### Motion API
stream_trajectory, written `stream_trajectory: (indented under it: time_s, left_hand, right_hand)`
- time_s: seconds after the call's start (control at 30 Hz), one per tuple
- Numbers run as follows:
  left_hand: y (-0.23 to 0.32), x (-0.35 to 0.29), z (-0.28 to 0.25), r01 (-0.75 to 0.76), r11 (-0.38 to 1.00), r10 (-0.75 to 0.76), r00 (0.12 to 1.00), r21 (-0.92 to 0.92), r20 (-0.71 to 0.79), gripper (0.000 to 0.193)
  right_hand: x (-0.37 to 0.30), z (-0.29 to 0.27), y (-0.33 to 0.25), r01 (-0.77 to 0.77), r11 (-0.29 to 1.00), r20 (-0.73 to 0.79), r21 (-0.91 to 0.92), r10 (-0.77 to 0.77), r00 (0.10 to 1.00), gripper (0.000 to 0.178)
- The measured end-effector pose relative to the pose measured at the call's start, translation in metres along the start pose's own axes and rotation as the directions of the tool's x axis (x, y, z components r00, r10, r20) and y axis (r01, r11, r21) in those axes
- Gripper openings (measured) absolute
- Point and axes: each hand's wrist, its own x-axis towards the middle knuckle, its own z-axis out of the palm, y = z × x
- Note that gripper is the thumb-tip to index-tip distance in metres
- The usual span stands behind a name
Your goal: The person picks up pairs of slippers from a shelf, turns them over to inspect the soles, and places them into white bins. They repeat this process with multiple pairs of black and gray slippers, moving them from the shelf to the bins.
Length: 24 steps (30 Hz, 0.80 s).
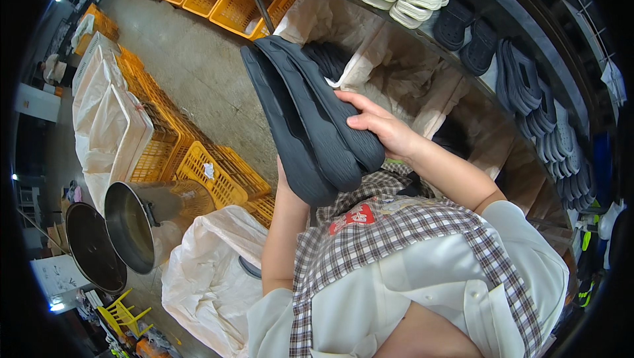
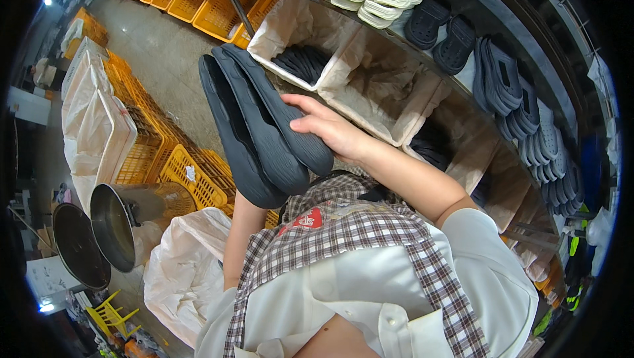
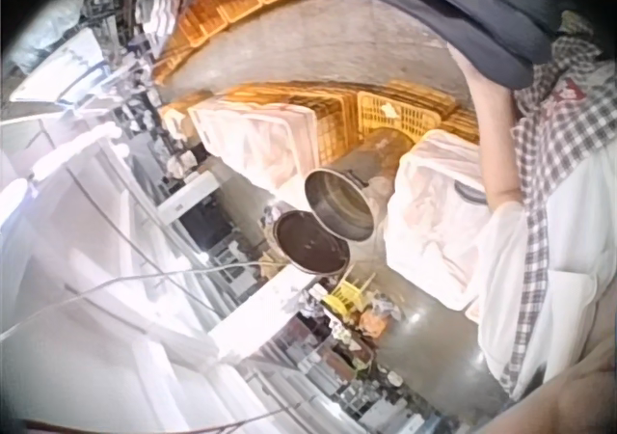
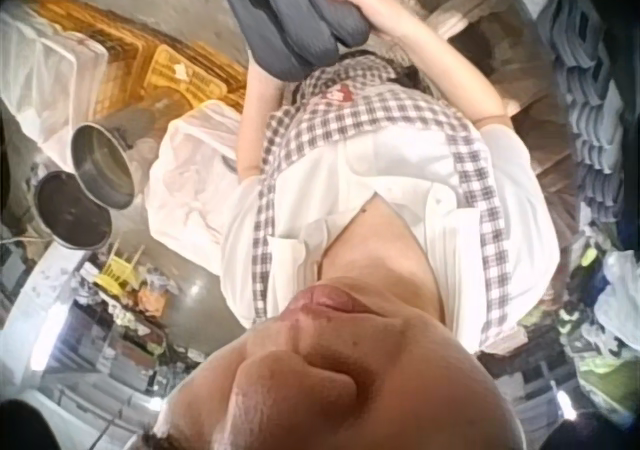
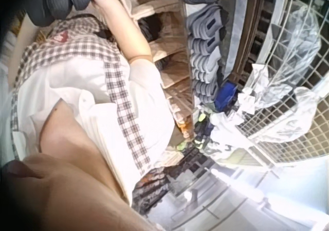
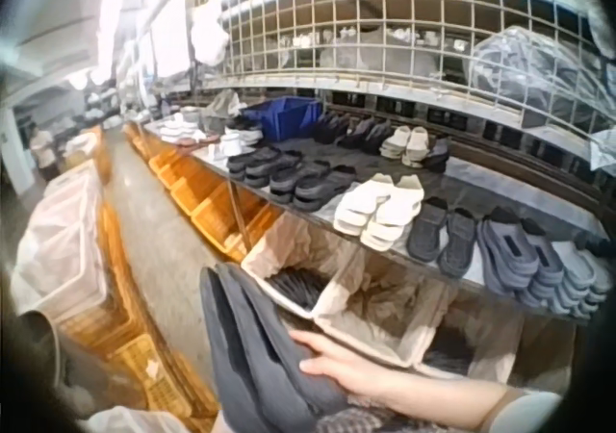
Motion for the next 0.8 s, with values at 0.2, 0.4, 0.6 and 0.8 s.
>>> stream_trajectory:
  time_s: [0.2,0.4,0.6,0.8]
  left_hand:
    - [0.018,-0.004,-0.021,0.027,0.998,-0.025,0.998,-0.048,0.058,0.048]
    - [0.011,0.010,0.008,-0.198,0.895,0.218,0.976,0.399,-0.004,0.078]
    - [0.002,0.025,0.046,-0.178,0.736,0.139,0.984,0.653,0.111,0.075]
    - [0.012,0.061,0.034,-0.159,0.737,0.155,0.986,0.657,0.065,0.056]
  right_hand:
    - [-0.004,0.014,0.006,0.029,0.974,-0.001,-0.223,-0.029,1.000,0.063]
    - [0.002,0.014,0.009,0.236,0.786,-0.017,-0.571,-0.299,0.954,0.106]
    - [0.008,-0.034,-0.021,0.224,0.966,-0.210,0.129,-0.194,0.958,0.083]
    - [-0.053,-0.159,-0.126,0.343,0.904,-0.648,0.255,-0.104,0.755,0.051]
